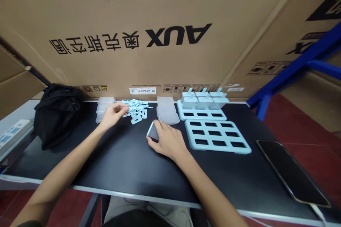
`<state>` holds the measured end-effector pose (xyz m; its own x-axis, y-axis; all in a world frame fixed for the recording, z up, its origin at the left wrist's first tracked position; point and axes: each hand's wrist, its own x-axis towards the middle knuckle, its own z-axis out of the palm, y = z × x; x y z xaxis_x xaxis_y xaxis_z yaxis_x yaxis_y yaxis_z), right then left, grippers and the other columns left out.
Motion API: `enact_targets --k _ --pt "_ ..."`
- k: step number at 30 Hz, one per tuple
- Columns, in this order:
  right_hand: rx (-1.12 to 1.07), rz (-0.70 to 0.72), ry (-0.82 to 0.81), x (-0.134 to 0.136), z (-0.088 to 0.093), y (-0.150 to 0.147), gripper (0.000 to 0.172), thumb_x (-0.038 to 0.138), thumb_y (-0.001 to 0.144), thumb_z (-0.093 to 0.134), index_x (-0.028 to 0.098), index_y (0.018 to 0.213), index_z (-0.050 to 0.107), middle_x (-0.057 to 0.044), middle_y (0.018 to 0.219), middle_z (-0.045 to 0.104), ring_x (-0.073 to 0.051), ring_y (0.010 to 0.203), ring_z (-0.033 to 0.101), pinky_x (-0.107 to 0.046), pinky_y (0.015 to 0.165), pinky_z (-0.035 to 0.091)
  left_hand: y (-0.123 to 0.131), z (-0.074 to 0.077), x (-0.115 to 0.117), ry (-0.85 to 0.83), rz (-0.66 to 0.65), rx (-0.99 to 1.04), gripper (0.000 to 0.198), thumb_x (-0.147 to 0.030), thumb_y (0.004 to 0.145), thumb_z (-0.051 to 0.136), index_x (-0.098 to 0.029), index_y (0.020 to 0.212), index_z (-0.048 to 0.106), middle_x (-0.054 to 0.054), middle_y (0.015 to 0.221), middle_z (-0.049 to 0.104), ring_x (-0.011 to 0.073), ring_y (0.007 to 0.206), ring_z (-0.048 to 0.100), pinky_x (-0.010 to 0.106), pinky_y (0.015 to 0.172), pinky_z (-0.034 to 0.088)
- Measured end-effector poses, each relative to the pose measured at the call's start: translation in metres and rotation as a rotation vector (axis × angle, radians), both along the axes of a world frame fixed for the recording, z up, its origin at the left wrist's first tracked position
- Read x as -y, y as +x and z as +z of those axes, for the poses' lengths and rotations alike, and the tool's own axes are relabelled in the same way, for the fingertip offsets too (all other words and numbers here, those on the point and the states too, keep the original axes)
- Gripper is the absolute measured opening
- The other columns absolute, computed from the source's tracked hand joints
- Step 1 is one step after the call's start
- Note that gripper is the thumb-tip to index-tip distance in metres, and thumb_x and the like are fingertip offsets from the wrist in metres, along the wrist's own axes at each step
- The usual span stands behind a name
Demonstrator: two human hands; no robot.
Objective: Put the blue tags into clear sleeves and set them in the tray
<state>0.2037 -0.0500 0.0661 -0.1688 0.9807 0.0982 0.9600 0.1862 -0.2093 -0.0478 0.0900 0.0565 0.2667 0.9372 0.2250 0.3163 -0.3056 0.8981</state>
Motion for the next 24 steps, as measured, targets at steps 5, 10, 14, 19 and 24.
enact_targets --k 5,10,14,19,24 --pt "0.057 -0.005 -0.003 -0.002 0.004 -0.003 0.044 0.055 0.095 0.051 0.021 0.123 0.056 -0.011 0.111 0.073 -0.029 0.094 0.072 -0.031 0.062 0.038 0.013 -0.008 -0.037 0.261 0.171 -0.296 0.015 -0.035 0.087 0.071 -0.021 0.086 0.07 0.005 0.08 0.076 0.0211 0.074 0.07 0.033 0.072 0.052" --pt "0.179 -0.01 0.043 -0.023 0.015 -0.001 0.046 0.057 0.096 0.048 0.019 0.121 0.058 -0.013 0.105 0.073 -0.029 0.086 0.072 -0.031 0.059 0.034 0.02 -0.017 -0.05 0.307 0.266 -0.497 0.006 -0.028 0.087 0.067 -0.022 0.085 0.068 0.007 0.08 0.074 0.0235 0.075 0.068 0.034 0.071 0.047" --pt "0.218 0.028 0.038 -0.06 0.025 -0.006 0.05 0.06 0.095 0.049 0.019 0.123 0.057 -0.014 0.108 0.074 -0.03 0.088 0.072 -0.031 0.063 0.038 0.017 -0.022 -0.053 0.33 0.303 -0.529 0.002 -0.025 0.087 0.067 -0.023 0.086 0.066 0.008 0.084 0.072 0.0261 0.083 0.065 0.035 0.075 0.046" --pt "0.26 0.093 0.031 -0.106 0.032 -0.024 0.054 0.06 0.096 0.052 0.016 0.128 0.057 -0.017 0.111 0.074 -0.034 0.097 0.072 -0.034 0.071 0.044 0.013 -0.015 -0.046 0.373 0.315 -0.566 0.007 -0.026 0.091 0.063 -0.022 0.097 0.065 0.013 0.098 0.072 0.0314 0.1 0.061 0.041 0.087 0.046" --pt "0.264 0.1 -0.021 -0.124 0.035 -0.029 0.063 0.062 0.097 0.05 0.012 0.136 0.054 -0.022 0.119 0.07 -0.035 0.1 0.07 -0.038 0.077 0.046 -0.009 -0.002 -0.015 0.461 0.198 -0.597 0.015 -0.029 0.098 0.054 -0.02 0.104 0.065 0.013 0.107 0.07 0.0314 0.105 0.059 0.043 0.094 0.045"
